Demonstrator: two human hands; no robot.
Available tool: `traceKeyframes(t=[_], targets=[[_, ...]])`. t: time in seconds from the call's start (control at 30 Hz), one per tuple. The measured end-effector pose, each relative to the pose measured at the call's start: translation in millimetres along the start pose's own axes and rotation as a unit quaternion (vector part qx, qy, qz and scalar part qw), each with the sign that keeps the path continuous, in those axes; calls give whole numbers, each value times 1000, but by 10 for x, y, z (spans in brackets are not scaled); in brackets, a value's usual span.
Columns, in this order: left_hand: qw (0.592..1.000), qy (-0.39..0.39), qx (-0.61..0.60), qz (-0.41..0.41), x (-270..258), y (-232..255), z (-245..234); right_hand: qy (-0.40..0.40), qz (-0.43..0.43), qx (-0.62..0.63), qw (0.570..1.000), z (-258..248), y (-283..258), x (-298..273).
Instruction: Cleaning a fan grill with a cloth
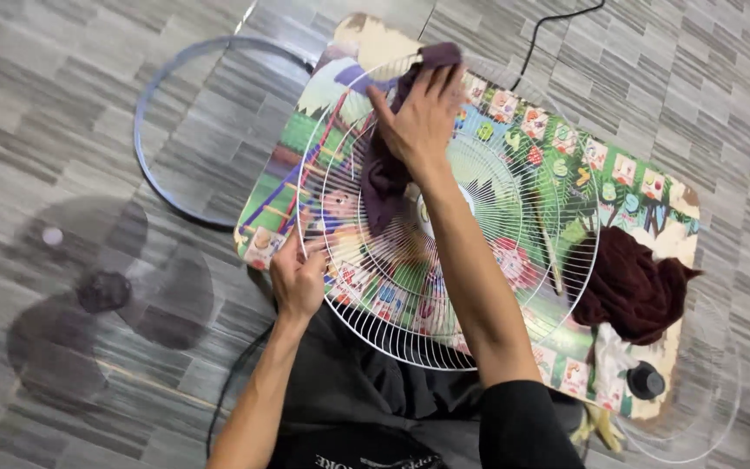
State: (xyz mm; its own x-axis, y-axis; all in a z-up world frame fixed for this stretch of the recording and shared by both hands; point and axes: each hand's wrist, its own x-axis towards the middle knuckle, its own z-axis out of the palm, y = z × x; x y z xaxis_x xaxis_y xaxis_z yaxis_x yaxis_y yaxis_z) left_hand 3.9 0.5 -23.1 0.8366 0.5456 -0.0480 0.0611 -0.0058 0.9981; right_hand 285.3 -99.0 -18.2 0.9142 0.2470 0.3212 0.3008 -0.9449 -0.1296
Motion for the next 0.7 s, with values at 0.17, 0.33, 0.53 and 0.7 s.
traceKeyframes(t=[0.17, 0.33, 0.53, 0.7], targets=[[997, 29, 55, -45, 33, 328, 9, 173, -54, -12, 983, 86, 5, -88], [991, 34, 87, -93, -99, 390, 40, 32, 5, 57, 998, -262, -27, -161], [992, 31, 99, -73, -143, 495, 73, -15, -17, 80, 996, -205, -47, -238], [996, 38, 78, -37, -28, -70, 53, 110, -29, 14, 993, 8, 42, -356]])
